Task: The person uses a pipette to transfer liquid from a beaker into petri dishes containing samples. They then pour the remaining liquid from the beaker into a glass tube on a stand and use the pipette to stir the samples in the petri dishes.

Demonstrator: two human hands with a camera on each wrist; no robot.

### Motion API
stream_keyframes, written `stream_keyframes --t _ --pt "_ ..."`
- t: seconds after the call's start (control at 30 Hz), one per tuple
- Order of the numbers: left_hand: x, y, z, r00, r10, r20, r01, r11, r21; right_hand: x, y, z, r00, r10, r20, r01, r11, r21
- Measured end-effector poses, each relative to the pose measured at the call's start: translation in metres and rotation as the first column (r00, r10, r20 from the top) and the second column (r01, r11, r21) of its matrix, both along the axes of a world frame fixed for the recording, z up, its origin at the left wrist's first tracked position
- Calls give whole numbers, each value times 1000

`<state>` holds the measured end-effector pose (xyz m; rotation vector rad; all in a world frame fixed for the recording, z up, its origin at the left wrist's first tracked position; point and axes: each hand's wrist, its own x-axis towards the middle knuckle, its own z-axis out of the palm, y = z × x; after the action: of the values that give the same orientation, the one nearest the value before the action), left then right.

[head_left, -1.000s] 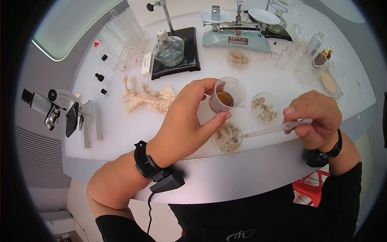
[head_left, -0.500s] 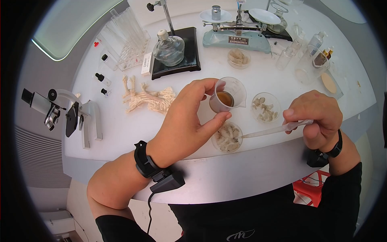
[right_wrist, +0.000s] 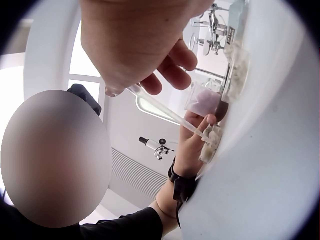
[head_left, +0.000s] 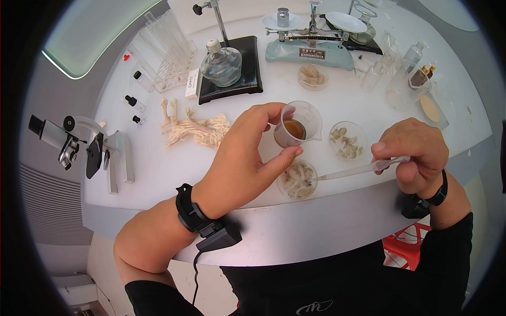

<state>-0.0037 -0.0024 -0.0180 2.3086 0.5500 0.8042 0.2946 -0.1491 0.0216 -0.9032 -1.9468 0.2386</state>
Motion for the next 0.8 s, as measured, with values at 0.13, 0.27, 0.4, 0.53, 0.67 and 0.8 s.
stream_keyframes --t 0.13,0.27,0.4,0.53,0.67,0.8 --pt "0 0 -1 1000 -1 3 1 1000 17 0 0 0 1000 5 -11 -5 1000 3" --pt "0 0 0 1000 -3 -2 3 1000 9 1 1 1 1000 9 4 -9 1000 4" --pt "0 0 0 1000 -1 2 1 1000 8 2 1 0 1000 14 1 -14 1000 7" --pt "0 0 -1 1000 -3 7 3 1000 13 3 0 1 1000 4 26 -5 1000 18" --pt "0 0 0 1000 -1 -3 1 1000 6 3 0 1 1000 -3 26 2 1000 25" --pt "0 0 0 1000 -2 -3 2 1000 -1 3 0 0 1000 -9 23 9 1000 22"
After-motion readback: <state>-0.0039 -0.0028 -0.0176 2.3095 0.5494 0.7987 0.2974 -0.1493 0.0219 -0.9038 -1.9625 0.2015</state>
